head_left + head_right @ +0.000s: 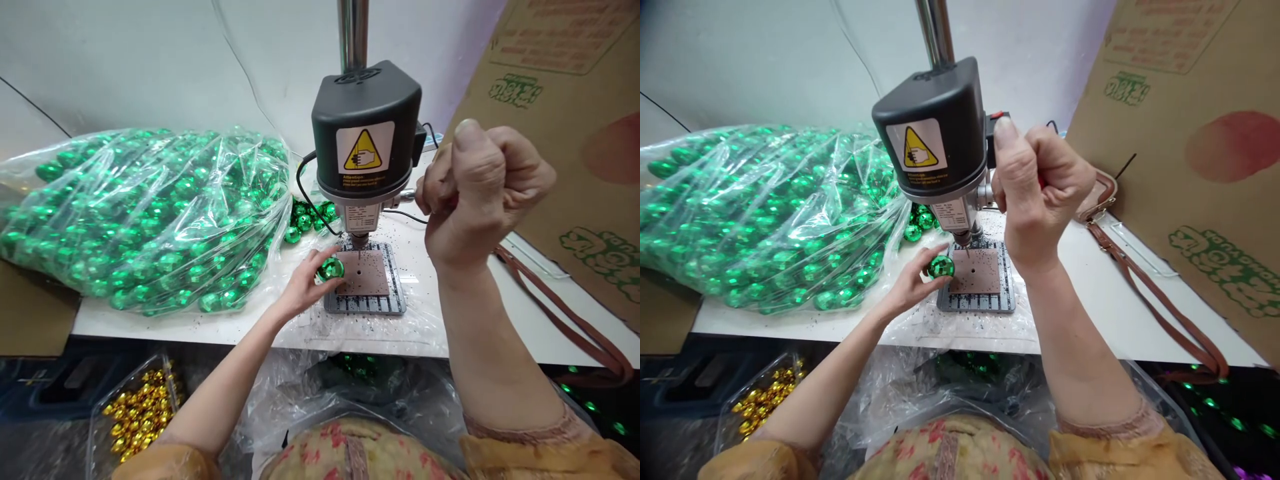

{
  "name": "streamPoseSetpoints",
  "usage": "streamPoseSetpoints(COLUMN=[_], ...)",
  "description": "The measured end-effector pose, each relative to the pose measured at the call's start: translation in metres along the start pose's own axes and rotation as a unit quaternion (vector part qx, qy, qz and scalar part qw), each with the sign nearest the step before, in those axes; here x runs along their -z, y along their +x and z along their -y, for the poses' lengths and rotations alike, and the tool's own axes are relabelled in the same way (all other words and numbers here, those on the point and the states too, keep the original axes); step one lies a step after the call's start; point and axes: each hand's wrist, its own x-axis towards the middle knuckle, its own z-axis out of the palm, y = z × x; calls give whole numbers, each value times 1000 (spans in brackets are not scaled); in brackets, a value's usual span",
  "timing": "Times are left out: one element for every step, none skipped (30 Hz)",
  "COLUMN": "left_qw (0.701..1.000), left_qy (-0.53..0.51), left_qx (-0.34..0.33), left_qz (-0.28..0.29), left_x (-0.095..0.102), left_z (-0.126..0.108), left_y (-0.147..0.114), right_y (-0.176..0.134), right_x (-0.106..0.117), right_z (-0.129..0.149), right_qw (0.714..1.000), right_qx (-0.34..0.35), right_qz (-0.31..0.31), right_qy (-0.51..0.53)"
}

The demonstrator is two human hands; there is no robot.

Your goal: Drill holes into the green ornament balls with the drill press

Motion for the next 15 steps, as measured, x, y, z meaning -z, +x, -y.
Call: streamPoseSetpoints(left_qw=[1000,998,992,980,964,950,941,939,942,946,948,949,948,946,944], left_qy=[-12,-51,-109,-173,-230,-270,-288,-290,-282,-271,-264,-263,-266,-270,-275], left_qx=[7,27,58,93,125,149,164,169,166,160,154,150,146,145,144], left_qz=[15,14,1,-18,-38,-55,-66,-75,-80,-83,-84,-87,-92,-102,-114], left_x=[-5,-10,-15,-20,-24,-28,-31,-33,-35,-37,-38,-39,-41,-42,-43], left_z=[-2,-2,0,3,6,9,12,14,16,17,18,19,21,23,25], left_y=[-3,-5,-5,-4,-2,0,2,4,6,8,9,10,11,12,13], right_y=[0,0,-1,-1,-1,0,0,0,0,0,0,0,0,-1,-1], right_x=[0,0,0,1,1,1,1,1,2,2,2,2,2,3,3], right_z=[0,0,0,0,1,1,1,2,2,2,1,0,0,-2,-3], right_qw=[1000,1000,1000,1000,1000,1000,1000,1000,1000,999,1000,1000,1000,1000,1000], right_qx=[-1,-2,-4,-6,-7,-8,-9,-9,-7,-6,-4,-3,-1,4,10], right_qz=[-1,-1,-1,-1,-1,-1,0,1,0,0,0,1,5,9,12], right_qy=[3,4,2,-2,-8,-14,-20,-26,-30,-31,-31,-29,-27,-26,-27])
